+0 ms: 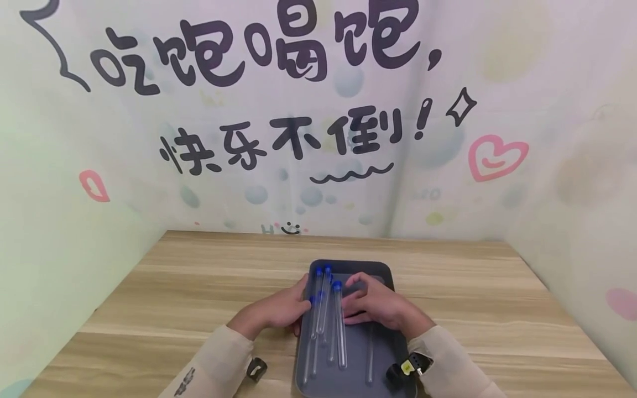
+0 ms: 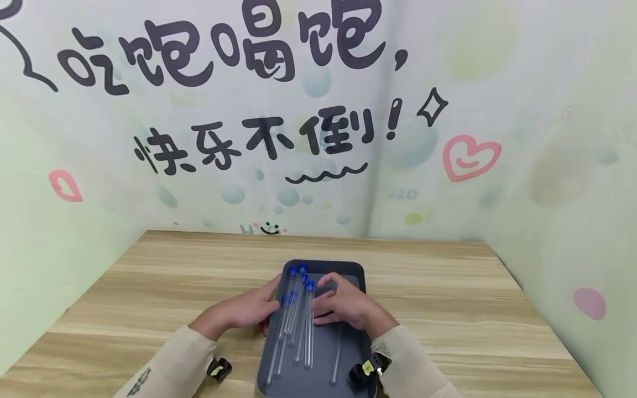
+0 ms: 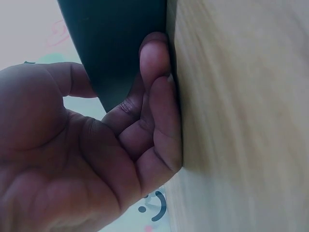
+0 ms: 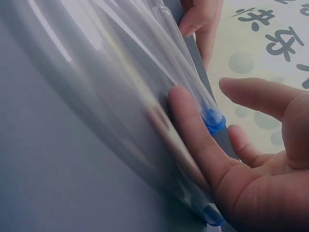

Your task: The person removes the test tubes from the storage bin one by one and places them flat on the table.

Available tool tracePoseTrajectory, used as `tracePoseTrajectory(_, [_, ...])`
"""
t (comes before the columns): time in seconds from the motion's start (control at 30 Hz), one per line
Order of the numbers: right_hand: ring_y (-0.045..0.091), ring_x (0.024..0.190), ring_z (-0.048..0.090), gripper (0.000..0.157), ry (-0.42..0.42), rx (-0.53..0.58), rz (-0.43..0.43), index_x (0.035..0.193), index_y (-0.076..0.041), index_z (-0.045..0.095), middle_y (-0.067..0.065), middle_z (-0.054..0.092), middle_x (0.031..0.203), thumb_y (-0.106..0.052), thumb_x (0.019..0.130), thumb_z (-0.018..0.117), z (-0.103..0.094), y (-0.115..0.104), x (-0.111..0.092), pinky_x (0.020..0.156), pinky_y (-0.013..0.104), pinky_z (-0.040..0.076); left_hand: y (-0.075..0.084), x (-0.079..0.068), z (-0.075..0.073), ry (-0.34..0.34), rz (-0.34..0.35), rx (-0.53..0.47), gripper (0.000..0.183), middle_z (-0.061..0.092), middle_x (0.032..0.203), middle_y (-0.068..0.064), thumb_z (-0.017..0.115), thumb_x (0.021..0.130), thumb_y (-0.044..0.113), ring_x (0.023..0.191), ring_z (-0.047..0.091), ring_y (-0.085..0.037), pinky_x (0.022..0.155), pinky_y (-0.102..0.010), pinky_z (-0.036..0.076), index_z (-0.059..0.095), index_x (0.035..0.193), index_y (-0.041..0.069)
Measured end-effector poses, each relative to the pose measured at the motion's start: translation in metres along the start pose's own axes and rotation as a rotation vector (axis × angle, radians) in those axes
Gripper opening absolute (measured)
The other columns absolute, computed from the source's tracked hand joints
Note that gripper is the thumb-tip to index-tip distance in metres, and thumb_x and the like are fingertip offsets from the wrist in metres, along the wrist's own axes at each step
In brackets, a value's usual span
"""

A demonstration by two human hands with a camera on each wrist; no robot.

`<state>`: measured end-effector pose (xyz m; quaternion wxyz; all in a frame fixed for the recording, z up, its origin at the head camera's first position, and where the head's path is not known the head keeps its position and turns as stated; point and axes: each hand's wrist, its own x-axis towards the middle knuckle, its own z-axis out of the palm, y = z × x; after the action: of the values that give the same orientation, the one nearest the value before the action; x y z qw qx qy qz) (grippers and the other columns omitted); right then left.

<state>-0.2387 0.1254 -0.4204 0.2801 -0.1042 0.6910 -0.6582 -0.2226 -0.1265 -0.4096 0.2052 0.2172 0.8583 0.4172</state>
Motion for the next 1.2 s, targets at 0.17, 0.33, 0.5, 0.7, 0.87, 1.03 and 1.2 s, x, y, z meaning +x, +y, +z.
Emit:
tracePoseTrajectory(0.17, [0.026, 0.089, 0.073, 0.050, -0.004, -0.024, -0.008, 0.125, -0.002, 0.031, 0.023, 0.069, 0.106, 0.004, 0.090, 0.066, 0.002, 0.001, 0.000, 0.084, 0.047, 0.062, 0.000, -0.001, 0.000, -0.006, 0.013, -0.018, 0.064, 0.060, 0.076, -0.011, 0.038, 0.104, 0.009, 0.051, 0.061, -0.020, 0.047, -0.034, 0.055, 0.008, 0.160, 0.011])
tracePoseTrajectory(0.33, [0.024, 0.083, 0.072, 0.050, -0.007, -0.062, -0.017, 0.123, -0.002, 0.032, 0.020, 0.069, 0.100, 0.004, 0.089, 0.068, 0.004, 0.002, 0.002, 0.081, 0.046, 0.063, -0.001, 0.000, 0.000, -0.007, 0.010, -0.030, 0.063, 0.059, 0.076, -0.011, 0.038, 0.104, 0.009, 0.051, 0.060, -0.021, 0.047, -0.034, 0.055, 0.010, 0.160, 0.013])
tracePoseTrajectory(0.5, [0.023, 0.079, 0.072, 0.051, 0.001, -0.122, -0.036, 0.120, -0.002, 0.033, 0.019, 0.068, 0.097, 0.003, 0.087, 0.070, 0.007, 0.003, 0.002, 0.076, 0.045, 0.064, -0.002, 0.001, 0.001, -0.002, 0.009, -0.040, 0.066, 0.061, 0.070, -0.009, 0.039, 0.103, 0.010, 0.049, 0.060, -0.020, 0.045, -0.033, 0.054, 0.008, 0.161, 0.015])
tracePoseTrajectory(0.7, [0.023, 0.072, 0.070, 0.053, -0.016, -0.158, -0.028, 0.118, -0.002, 0.035, 0.013, 0.062, 0.089, 0.005, 0.083, 0.074, 0.011, 0.003, 0.002, 0.072, 0.044, 0.064, -0.003, 0.002, 0.001, 0.004, 0.003, -0.029, 0.067, 0.061, 0.065, -0.008, 0.039, 0.103, 0.010, 0.048, 0.060, -0.019, 0.044, -0.032, 0.052, 0.007, 0.162, 0.016])
tracePoseTrajectory(0.87, [0.023, 0.072, 0.070, 0.051, -0.018, -0.151, -0.026, 0.117, -0.003, 0.035, 0.012, 0.062, 0.089, 0.004, 0.084, 0.073, 0.011, 0.004, 0.001, 0.072, 0.043, 0.064, -0.004, 0.003, 0.000, 0.007, -0.006, -0.016, 0.067, 0.061, 0.066, -0.008, 0.040, 0.103, 0.011, 0.050, 0.060, -0.020, 0.044, -0.032, 0.052, 0.009, 0.161, 0.017])
tracePoseTrajectory(1.03, [0.023, 0.076, 0.070, 0.047, -0.037, -0.113, -0.041, 0.119, -0.004, 0.034, 0.012, 0.062, 0.093, 0.005, 0.088, 0.068, 0.008, 0.004, 0.001, 0.074, 0.043, 0.064, -0.005, 0.002, 0.000, 0.006, -0.010, -0.012, 0.067, 0.061, 0.065, -0.007, 0.039, 0.103, 0.011, 0.049, 0.060, -0.019, 0.044, -0.029, 0.051, 0.007, 0.162, 0.017])
tracePoseTrajectory(1.2, [0.023, 0.080, 0.067, 0.045, -0.053, -0.044, -0.033, 0.119, -0.005, 0.033, 0.011, 0.058, 0.098, 0.005, 0.090, 0.065, 0.009, 0.003, -0.001, 0.075, 0.045, 0.064, -0.006, 0.002, 0.000, -0.001, 0.000, -0.026, 0.068, 0.061, 0.064, -0.007, 0.039, 0.102, 0.010, 0.048, 0.060, -0.019, 0.043, -0.029, 0.051, 0.006, 0.162, 0.016])
